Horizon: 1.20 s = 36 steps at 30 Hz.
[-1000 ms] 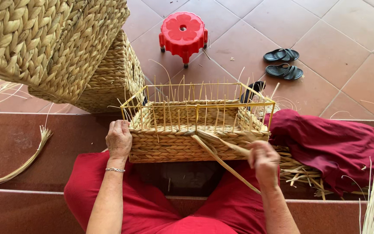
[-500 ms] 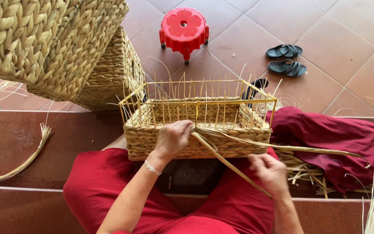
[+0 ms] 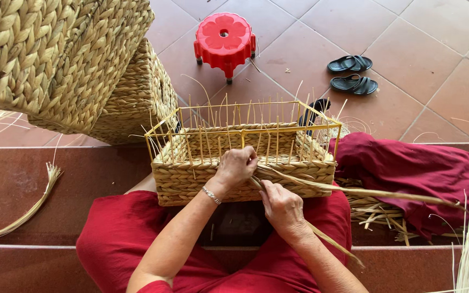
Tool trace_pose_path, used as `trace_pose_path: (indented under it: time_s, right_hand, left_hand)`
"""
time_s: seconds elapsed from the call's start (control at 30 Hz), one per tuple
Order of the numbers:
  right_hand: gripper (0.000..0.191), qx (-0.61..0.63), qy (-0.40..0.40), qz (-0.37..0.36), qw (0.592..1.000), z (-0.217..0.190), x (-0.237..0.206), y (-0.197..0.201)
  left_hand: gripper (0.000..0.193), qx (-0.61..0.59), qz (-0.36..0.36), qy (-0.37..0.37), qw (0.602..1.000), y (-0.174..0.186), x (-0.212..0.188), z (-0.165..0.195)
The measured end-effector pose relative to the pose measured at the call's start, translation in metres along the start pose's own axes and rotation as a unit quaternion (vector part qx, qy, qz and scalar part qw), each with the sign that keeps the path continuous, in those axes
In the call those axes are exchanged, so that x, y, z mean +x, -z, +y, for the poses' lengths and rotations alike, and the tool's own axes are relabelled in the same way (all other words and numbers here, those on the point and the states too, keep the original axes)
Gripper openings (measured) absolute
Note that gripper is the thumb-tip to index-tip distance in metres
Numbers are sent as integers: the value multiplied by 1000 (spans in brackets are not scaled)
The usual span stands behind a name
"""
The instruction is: The person weaves a rectangular basket by hand, interlacing dried palm strips through a pre-formed frame. They repeatedly thread strips, pull them tight, and trim excess material with scissors. The basket gradually gains height as the weave progresses.
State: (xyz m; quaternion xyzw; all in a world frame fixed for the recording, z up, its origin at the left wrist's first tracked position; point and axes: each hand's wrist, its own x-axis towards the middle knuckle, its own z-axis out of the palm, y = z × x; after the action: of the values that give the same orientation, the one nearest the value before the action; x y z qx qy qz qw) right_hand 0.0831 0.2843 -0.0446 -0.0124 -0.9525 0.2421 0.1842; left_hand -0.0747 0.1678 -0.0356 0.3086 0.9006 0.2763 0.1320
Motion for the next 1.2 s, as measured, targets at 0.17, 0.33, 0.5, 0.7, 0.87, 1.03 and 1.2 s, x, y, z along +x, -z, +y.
trace_pose_path:
  time_s: [0.17, 0.33, 0.5, 0.7, 0.87, 1.03, 1.2]
  right_hand:
    - [13, -71, 21, -6, 997, 4, 27, 13]
    - [13, -141, 101, 29, 984, 7, 68, 25]
    - [16, -162, 291, 69, 940, -4, 89, 41]
    - [14, -137, 327, -45, 934, 3, 102, 45]
    - [17, 10, -87, -381, 920, 33, 115, 36]
    - [23, 194, -149, -343, 907, 62, 121, 33]
    - [30, 45, -18, -115, 992, 50, 92, 17]
  left_hand:
    - [18, -90, 60, -169, 980, 6, -25, -20]
    - [35, -212, 5, -215, 953, 18, -30, -35]
    - [43, -250, -57, -140, 956, 23, -34, -32]
    - [33, -135, 0, -116, 984, 18, -33, -17]
    - [24, 32, -14, -68, 997, 4, -32, -6]
    - [31, -42, 149, -148, 977, -4, -36, -10]
    - [22, -24, 241, -250, 938, -1, -42, -23]
